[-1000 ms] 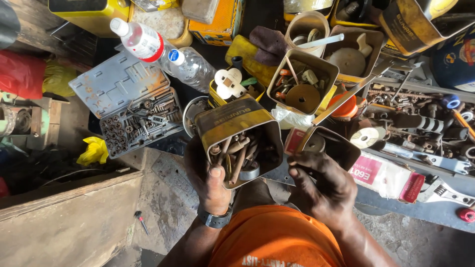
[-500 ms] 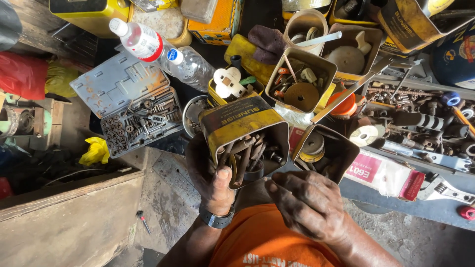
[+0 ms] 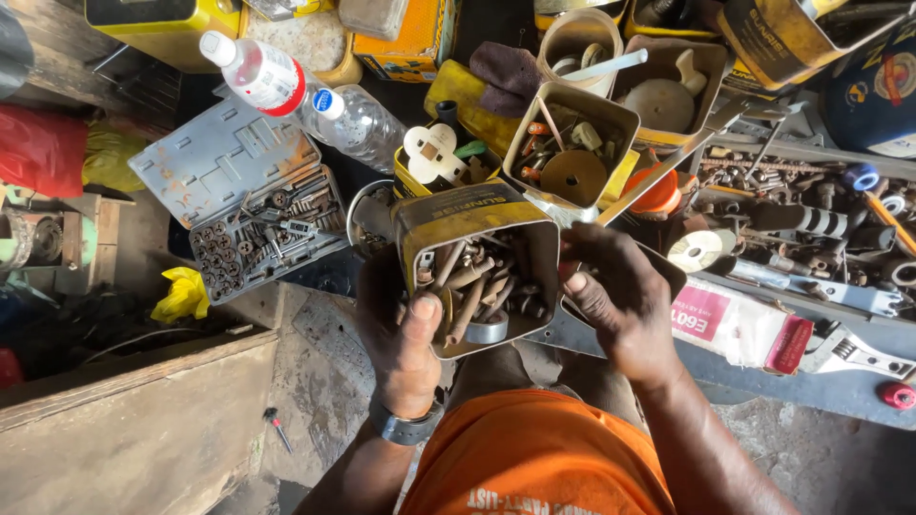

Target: Searching for a specific bolt in a container and using a die from a tap and die set to re-thread it.

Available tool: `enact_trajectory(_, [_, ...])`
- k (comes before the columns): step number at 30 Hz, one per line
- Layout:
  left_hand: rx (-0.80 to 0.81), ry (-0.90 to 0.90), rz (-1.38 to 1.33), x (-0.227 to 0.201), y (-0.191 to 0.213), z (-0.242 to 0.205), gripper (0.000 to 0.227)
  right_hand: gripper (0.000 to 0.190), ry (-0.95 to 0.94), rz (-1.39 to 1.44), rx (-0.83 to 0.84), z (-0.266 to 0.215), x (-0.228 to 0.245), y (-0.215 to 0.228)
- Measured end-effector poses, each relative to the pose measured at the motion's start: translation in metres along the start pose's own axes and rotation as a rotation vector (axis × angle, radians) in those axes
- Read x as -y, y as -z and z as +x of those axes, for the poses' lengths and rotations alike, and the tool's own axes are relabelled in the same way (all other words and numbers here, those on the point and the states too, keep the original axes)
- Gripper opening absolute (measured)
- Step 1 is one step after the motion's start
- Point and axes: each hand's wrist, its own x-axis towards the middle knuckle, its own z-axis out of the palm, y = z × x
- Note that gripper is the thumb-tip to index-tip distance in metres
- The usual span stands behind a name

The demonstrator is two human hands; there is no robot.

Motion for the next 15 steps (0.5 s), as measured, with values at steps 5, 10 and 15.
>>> enact_trajectory(5, [0.317,0.072,0.264,0.02,0.036,0.023,0.037,0.108,-0.138,0.622,0.249,0.009,-0.02,-0.006])
enact_trajectory(10, [0.576,0.178,0.507,0.013,0.04,0.059,0.045,0.108,-0.245,0.767,0.309,-0.016,-0.007,-0.026])
enact_trajectory(15, [0.781,0.319,0.689,-0.027,0.004,0.092,0.064,0.065,-0.557,1.083,-0.011,-0.051,-0.03,-0.063])
